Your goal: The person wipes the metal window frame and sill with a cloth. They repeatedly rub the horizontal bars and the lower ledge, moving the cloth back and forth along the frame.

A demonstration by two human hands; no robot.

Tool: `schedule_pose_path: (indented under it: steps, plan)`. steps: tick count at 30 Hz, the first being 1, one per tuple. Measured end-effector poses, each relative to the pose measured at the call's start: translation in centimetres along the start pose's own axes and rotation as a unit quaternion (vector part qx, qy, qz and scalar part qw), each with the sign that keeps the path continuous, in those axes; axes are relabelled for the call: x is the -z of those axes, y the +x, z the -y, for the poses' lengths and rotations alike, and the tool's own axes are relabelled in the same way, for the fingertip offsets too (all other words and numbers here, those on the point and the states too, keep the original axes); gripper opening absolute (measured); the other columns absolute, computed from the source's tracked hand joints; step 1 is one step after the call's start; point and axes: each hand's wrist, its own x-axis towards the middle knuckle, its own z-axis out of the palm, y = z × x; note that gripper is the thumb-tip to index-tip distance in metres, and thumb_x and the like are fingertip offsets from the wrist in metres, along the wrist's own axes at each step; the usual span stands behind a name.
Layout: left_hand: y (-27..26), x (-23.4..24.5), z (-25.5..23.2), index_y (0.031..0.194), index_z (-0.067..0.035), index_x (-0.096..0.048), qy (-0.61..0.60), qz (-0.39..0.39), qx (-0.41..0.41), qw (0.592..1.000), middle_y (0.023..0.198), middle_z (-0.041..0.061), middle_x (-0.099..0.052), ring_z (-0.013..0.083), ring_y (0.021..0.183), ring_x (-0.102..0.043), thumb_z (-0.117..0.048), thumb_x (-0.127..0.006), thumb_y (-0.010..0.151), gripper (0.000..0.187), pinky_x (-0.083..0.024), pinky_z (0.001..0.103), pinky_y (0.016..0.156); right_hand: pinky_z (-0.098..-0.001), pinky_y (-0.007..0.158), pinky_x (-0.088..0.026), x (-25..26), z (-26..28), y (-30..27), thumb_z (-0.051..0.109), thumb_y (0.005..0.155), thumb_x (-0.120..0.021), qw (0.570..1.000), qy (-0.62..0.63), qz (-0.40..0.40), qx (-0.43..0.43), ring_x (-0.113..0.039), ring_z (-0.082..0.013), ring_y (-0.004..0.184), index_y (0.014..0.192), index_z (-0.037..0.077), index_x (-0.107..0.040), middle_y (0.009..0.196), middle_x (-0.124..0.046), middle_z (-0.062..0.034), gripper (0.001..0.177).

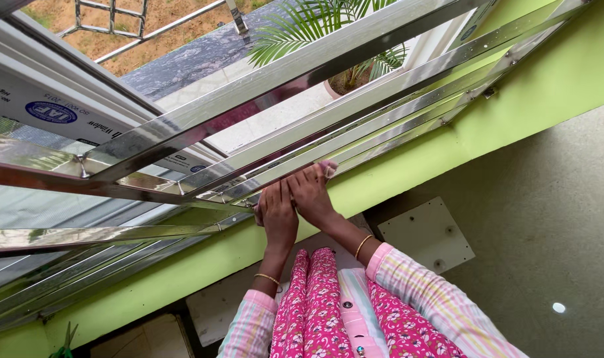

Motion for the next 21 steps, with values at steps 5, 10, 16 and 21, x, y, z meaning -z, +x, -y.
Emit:
schedule_pose_path:
  steps: [5,10,16,21]
  plan:
    - [-5.8,3.2,1.4,0.155,-0.001,-0.039,-0.074,-0.044,0.032,0.996,0.158,0.018,-0.043,0.0378,0.148,-0.038,-0.002,-0.061,0.090,0.069,-0.029,0.048,0.123,-0.0545,0.127,-0.023,-0.1,4.9,-2.6,0.018,0.096,-0.063,0.985,0.088,-0.094,0.114,-0.036,-0.0321,0.152,0.146,0.004,-0.052,0.158,-0.047,-0.0130,0.053]
    - [-6.6,1.2,-1.8,0.152,-0.009,-0.051,-0.215,-0.008,0.031,0.976,0.156,0.012,-0.049,0.0342,0.143,-0.050,-0.001,-0.065,0.092,0.063,-0.044,0.045,0.117,-0.0463,0.123,-0.037,1.2,0.9,-7.1,0.004,0.087,-0.063,0.966,0.253,-0.050,0.028,-0.048,-0.0330,0.145,0.143,0.003,-0.055,0.149,-0.056,-0.0127,0.056]
    - [1.0,-2.8,-7.3,0.144,-0.008,-0.058,-0.268,0.079,-0.071,0.957,0.145,0.015,-0.059,0.0346,0.129,-0.059,-0.001,-0.074,0.081,0.065,-0.050,0.043,0.109,-0.0386,0.094,-0.056,4.6,-4.6,-7.1,0.008,0.095,-0.057,0.858,0.371,-0.061,-0.349,-0.070,-0.0300,0.116,0.137,0.007,-0.055,0.129,-0.068,-0.0175,0.042]
    - [4.6,-4.4,-8.1,0.143,-0.008,-0.058,-0.266,0.037,-0.184,0.945,0.143,0.012,-0.060,0.0307,0.130,-0.060,0.001,-0.068,0.085,0.059,-0.050,0.043,0.109,-0.0397,0.097,-0.052,4.2,-7.5,-6.3,0.005,0.102,-0.054,0.897,0.289,-0.236,-0.238,-0.066,-0.0364,0.115,0.137,0.003,-0.055,0.127,-0.066,-0.0202,0.035]
